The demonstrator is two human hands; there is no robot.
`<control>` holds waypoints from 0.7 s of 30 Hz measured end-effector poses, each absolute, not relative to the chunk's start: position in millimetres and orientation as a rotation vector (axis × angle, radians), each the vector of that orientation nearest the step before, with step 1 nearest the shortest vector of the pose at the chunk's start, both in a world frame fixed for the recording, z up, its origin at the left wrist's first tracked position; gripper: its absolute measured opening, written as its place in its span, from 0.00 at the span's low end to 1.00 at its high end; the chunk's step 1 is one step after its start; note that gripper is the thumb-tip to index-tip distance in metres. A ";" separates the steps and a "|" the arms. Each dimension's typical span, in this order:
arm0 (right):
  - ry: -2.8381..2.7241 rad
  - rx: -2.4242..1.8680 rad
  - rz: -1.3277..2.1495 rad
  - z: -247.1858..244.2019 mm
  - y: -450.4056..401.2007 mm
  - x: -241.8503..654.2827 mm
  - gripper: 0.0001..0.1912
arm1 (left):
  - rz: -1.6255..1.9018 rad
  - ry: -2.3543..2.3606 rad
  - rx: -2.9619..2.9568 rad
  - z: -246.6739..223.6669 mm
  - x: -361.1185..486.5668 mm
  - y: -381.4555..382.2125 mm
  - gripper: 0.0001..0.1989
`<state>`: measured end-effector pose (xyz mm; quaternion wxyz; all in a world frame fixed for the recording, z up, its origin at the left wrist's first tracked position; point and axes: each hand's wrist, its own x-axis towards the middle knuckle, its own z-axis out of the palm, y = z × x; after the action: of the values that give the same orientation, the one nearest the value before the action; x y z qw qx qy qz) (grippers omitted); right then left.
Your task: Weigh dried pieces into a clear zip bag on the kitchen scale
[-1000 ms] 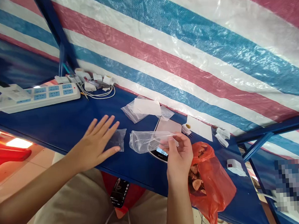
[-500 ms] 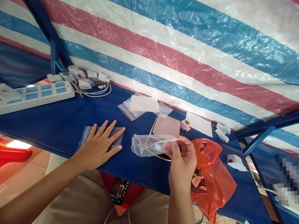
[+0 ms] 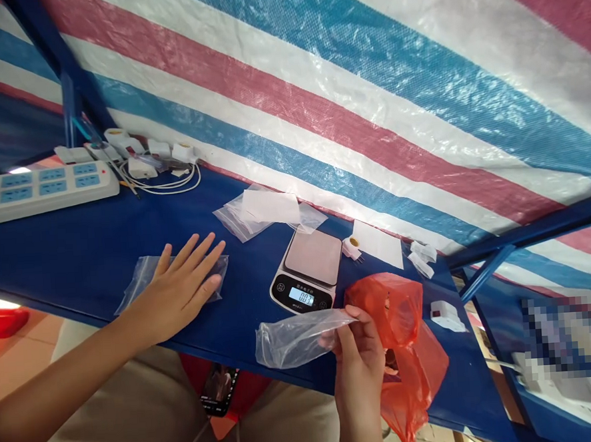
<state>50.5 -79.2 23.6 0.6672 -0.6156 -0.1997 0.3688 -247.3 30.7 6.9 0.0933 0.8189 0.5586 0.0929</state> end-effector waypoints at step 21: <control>-0.429 -1.447 0.772 -19.0 -95.7 54.3 0.24 | 0.363 1.752 2.508 -19.7 -236.5 41.9 0.33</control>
<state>54.3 -95.7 -19.0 0.6619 -0.6399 -0.1896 0.3413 -236.5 41.9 -19.7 0.0305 0.8137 0.5684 0.1178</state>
